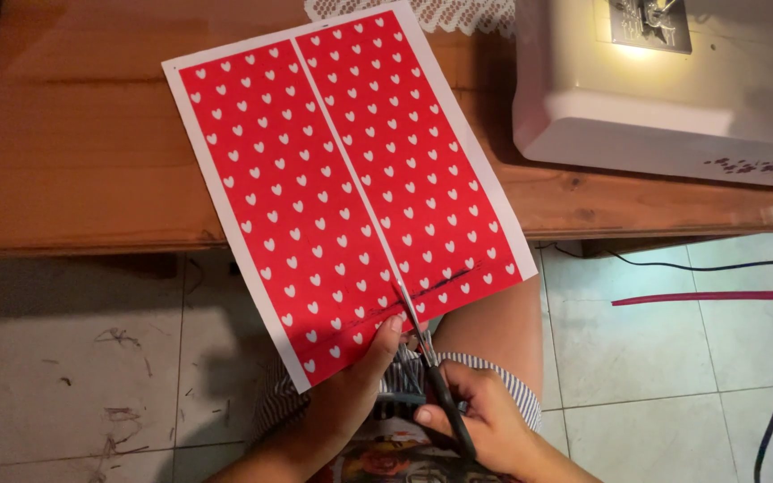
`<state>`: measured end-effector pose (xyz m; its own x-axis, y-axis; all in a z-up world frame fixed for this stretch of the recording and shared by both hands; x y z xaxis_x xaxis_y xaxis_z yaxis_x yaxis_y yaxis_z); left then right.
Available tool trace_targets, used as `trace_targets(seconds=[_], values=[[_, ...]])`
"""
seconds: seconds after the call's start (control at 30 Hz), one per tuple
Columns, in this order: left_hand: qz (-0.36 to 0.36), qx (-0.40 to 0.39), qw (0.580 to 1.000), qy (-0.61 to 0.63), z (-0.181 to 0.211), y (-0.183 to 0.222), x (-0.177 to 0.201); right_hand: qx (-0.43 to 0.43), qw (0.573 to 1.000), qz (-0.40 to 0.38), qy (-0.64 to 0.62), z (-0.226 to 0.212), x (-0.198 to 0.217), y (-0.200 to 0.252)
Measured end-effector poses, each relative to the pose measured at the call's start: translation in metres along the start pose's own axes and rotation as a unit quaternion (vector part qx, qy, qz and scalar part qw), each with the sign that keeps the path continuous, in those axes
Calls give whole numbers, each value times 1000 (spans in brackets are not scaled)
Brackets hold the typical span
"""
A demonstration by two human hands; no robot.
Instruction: Cutting printed fabric into strips using scissors on a work table next to a sewing machine.
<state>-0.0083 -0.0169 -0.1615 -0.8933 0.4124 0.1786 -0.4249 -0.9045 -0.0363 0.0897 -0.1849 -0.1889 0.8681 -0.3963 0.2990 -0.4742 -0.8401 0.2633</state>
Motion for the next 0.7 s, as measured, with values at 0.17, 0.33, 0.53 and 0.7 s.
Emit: trace_targets(seconds=[0.17,0.33,0.53,0.7], values=[[-7,-19,1000,-23,9,-3,0,-3,1000,17,18,5,0,3],[-83,144,985,48,-9,2,2,-23,999,30,-10,3,0,4],[-14,278,724,631,-131,19,48,-73,995,62,-26,24,14,11],[-88,216,963,134,-12,-28,44,-96,993,53,-48,32,18,15]])
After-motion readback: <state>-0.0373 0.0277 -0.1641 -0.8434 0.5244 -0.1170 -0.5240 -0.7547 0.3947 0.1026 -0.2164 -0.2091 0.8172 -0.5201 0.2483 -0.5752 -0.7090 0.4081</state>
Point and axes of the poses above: each hand's wrist, its own y-axis away from the middle knuckle, its own x-axis out of the back of the hand, z = x × y, the point moved 6 cm from there along -y, towards the middle knuckle, and after that the axes turned 3 degrees about z, right-handed, at the moved point
